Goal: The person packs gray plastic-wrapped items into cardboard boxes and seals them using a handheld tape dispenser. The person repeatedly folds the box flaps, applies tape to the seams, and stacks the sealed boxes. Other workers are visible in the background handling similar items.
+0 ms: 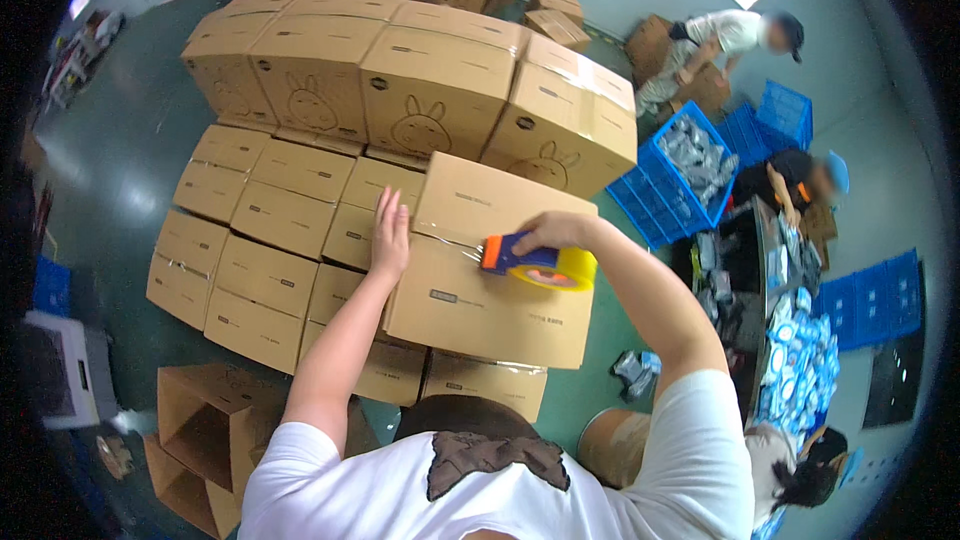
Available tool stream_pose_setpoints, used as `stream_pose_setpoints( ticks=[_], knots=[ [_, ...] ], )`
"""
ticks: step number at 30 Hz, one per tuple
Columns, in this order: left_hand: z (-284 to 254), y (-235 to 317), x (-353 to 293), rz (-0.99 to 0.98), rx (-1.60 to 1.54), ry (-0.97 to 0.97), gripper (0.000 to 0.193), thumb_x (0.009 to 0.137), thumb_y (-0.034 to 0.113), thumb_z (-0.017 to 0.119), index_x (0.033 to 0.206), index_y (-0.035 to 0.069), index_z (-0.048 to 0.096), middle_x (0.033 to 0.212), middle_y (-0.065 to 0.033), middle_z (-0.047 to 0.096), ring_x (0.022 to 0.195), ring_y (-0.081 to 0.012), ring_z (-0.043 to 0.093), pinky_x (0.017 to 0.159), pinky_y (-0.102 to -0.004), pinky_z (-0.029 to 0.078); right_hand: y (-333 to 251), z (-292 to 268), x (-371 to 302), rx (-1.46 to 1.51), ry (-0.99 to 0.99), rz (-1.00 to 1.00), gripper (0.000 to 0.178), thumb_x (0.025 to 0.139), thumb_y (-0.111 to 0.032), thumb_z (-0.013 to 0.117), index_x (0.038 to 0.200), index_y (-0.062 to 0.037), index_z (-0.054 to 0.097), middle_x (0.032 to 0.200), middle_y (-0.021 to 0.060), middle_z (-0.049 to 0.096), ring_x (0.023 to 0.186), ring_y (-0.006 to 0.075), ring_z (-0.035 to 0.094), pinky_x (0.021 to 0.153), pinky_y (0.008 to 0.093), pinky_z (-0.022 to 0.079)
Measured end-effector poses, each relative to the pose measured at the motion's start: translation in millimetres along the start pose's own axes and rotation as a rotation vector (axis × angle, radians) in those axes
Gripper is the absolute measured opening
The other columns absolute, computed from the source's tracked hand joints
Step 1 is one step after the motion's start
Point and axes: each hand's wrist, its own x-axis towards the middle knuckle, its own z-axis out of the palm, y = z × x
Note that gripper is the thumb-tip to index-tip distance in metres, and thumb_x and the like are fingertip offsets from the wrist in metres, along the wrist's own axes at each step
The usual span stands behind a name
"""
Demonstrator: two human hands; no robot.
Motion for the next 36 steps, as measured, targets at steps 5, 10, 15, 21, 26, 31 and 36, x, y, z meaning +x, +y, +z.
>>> stream_pose_setpoints(
  ticks=[5, 10, 15, 21, 26, 31, 36],
  knots=[
    [27.7, 66.3, -10.9, 0.412, 0.942, -0.404, 0.055, 0.091, 0.034, 0.029, 0.135, 0.003, 0.021, 0.141, -0.0145, 0.018, 0.132, -0.0225, 0.016, 0.107, -0.04, 0.011, 12.1, -1.7, 11.3, 0.018, -0.114, -0.077, 0.036, 0.081, -0.031, 0.054, 0.102, -0.0016, 0.055, 0.08, 0.0112, 0.061, 0.065, 0.0204, 0.06, 0.06, 0.0335, 0.049],
    [30.9, 63.7, -7.4, 0.261, 1.055, -0.48, 0.062, 0.09, 0.044, 0.026, 0.138, 0.009, 0.01, 0.145, -0.0041, 0.009, 0.133, -0.0194, 0.007, 0.108, -0.0386, 0.006, 34.9, -19.0, -25.4, 0.149, -0.345, 0.049, 0.037, 0.082, -0.035, 0.052, 0.106, -0.0067, 0.052, 0.083, 0.0087, 0.06, 0.071, 0.0179, 0.058, 0.067, 0.0306, 0.047],
    [19.8, 78.1, -8.9, 0.206, 1.128, -0.498, 0.064, 0.089, 0.045, 0.03, 0.138, 0.009, 0.009, 0.145, -0.0039, 0.007, 0.133, -0.0204, 0.006, 0.108, -0.0385, 0.006, 163.5, -18.5, -67.5, 0.225, -0.282, -0.019, 0.055, 0.079, -0.028, 0.06, 0.125, -0.0046, 0.041, 0.087, 0.0094, 0.061, 0.064, 0.0167, 0.06, 0.057, 0.028, 0.05],
    [48.6, 77.4, -15.9, 0.209, 1.233, -0.455, 0.07, 0.087, 0.047, 0.034, 0.138, 0.006, 0.009, 0.144, -0.0126, 0.007, 0.133, -0.0246, 0.007, 0.108, -0.0409, 0.006, 291.8, 24.5, -76.9, 0.218, -0.039, -0.027, 0.063, 0.073, -0.035, 0.062, 0.126, -0.0076, 0.043, 0.101, 0.0131, 0.06, 0.082, 0.0229, 0.061, 0.072, 0.033, 0.049],
    [178.2, 173.4, -113.2, 0.609, 0.834, -0.87, 0.082, 0.077, 0.041, 0.052, 0.135, -0.003, 0.014, 0.142, -0.0186, 0.011, 0.133, -0.0281, 0.007, 0.107, -0.0419, 0.005, 255.6, 50.2, -26.9, -0.087, 0.144, 0.029, 0.056, 0.065, -0.052, 0.059, 0.102, -0.0097, 0.062, 0.094, 0.0137, 0.063, 0.086, 0.0273, 0.06, 0.078, 0.0346, 0.046],
    [226.0, 173.9, -131.1, 0.717, 1.794, -1.029, 0.062, 0.084, 0.038, 0.036, 0.132, -0.001, 0.029, 0.143, -0.0158, 0.015, 0.133, -0.0307, 0.006, 0.106, -0.0456, 0.001, 217.2, 119.9, 23.4, -0.916, 0.113, 0.054, 0.036, 0.074, -0.03, 0.061, 0.105, -0.0114, 0.062, 0.108, 0.0098, 0.059, 0.105, 0.0259, 0.053, 0.084, 0.0546, 0.04],
    [274.8, 180.8, -137.1, 0.69, 2.049, -1.344, 0.06, 0.083, 0.043, 0.038, 0.133, 0.01, 0.032, 0.142, -0.0099, 0.02, 0.132, -0.0313, 0.01, 0.103, -0.0538, -0.001, 309.4, 158.2, 2.3, -0.091, 0.206, 0.315, 0.042, 0.069, -0.039, 0.063, 0.098, -0.009, 0.065, 0.1, 0.0107, 0.062, 0.089, 0.0255, 0.06, 0.078, 0.0389, 0.046]
  ],
)
